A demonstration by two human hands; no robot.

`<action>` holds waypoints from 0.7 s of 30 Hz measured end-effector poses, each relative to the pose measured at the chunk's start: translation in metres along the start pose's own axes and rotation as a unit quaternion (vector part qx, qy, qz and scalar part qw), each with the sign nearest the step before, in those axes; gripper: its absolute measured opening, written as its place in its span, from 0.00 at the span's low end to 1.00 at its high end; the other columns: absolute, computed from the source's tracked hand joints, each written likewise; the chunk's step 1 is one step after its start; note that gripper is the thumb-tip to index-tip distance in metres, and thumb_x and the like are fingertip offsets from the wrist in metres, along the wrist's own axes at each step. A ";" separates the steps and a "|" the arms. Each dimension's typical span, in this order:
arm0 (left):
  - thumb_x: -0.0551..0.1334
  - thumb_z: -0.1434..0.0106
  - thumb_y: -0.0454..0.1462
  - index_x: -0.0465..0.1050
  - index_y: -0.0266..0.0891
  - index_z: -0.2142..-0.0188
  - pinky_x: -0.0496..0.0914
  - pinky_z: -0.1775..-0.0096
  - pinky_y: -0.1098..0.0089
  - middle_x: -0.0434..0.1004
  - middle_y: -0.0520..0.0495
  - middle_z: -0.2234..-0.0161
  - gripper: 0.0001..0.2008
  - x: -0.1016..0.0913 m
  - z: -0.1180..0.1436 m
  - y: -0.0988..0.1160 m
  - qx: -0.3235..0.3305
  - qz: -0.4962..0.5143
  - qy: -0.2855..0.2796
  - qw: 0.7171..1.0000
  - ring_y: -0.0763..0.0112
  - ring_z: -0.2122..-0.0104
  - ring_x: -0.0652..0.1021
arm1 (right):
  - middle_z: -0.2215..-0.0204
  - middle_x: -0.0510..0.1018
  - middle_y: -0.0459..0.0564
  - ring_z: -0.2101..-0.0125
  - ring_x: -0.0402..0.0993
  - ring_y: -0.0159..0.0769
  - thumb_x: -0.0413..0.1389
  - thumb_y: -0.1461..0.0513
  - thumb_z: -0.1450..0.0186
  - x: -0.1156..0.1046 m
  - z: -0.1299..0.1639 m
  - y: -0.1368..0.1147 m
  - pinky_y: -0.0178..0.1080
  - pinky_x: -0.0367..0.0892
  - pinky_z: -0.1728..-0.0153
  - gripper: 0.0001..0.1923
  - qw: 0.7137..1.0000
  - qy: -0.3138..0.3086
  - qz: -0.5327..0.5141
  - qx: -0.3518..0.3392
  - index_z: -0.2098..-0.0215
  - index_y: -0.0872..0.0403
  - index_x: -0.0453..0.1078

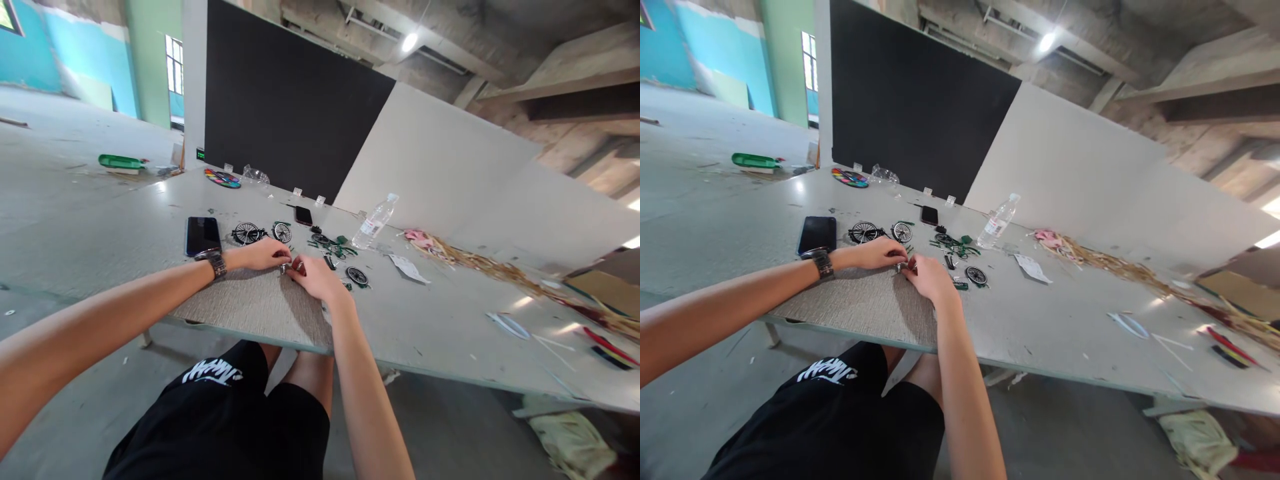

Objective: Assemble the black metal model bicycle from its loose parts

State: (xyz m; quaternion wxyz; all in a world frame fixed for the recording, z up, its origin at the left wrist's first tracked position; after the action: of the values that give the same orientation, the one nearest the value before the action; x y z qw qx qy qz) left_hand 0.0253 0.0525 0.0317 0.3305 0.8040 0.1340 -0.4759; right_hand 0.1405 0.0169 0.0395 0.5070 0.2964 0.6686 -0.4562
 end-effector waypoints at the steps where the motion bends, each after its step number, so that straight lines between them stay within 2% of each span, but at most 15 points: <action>1: 0.56 0.30 0.41 0.79 0.39 0.59 0.64 0.64 0.69 0.81 0.46 0.65 0.14 -0.001 0.000 0.001 0.002 -0.001 0.005 1.000 0.68 0.68 0.76 | 0.63 0.81 0.53 0.63 0.78 0.39 0.57 0.57 0.30 0.000 0.000 0.000 0.35 0.64 0.65 0.07 1.000 0.001 0.000 0.002 0.59 0.52 0.72; 16: 0.57 0.32 0.40 0.79 0.38 0.59 0.68 0.62 0.69 0.82 0.44 0.61 0.13 -0.012 0.001 0.001 -0.015 0.027 0.052 0.998 0.66 0.64 0.78 | 0.64 0.81 0.53 0.65 0.77 0.39 0.55 0.55 0.29 0.001 0.000 0.000 0.35 0.61 0.69 0.10 0.999 0.008 0.042 0.009 0.56 0.52 0.73; 21: 0.56 0.32 0.40 0.78 0.38 0.58 0.67 0.63 0.70 0.81 0.46 0.64 0.13 -0.015 0.003 -0.002 -0.027 0.017 0.056 0.998 0.67 0.66 0.77 | 0.65 0.81 0.53 0.66 0.76 0.39 0.55 0.54 0.29 0.003 -0.001 0.002 0.35 0.60 0.67 0.12 0.999 0.011 0.051 0.012 0.55 0.53 0.72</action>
State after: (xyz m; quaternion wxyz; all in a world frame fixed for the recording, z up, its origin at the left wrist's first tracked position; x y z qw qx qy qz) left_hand 0.0145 0.0541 0.0430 0.3522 0.8219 0.1518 -0.4211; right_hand 0.1407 0.0189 0.0366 0.5186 0.3412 0.6529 -0.4340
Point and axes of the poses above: each hand's wrist, its own z-axis away from the middle knuckle, its own x-axis out of the palm, y = z × x, the point moved 8 cm from there along -z, towards the middle knuckle
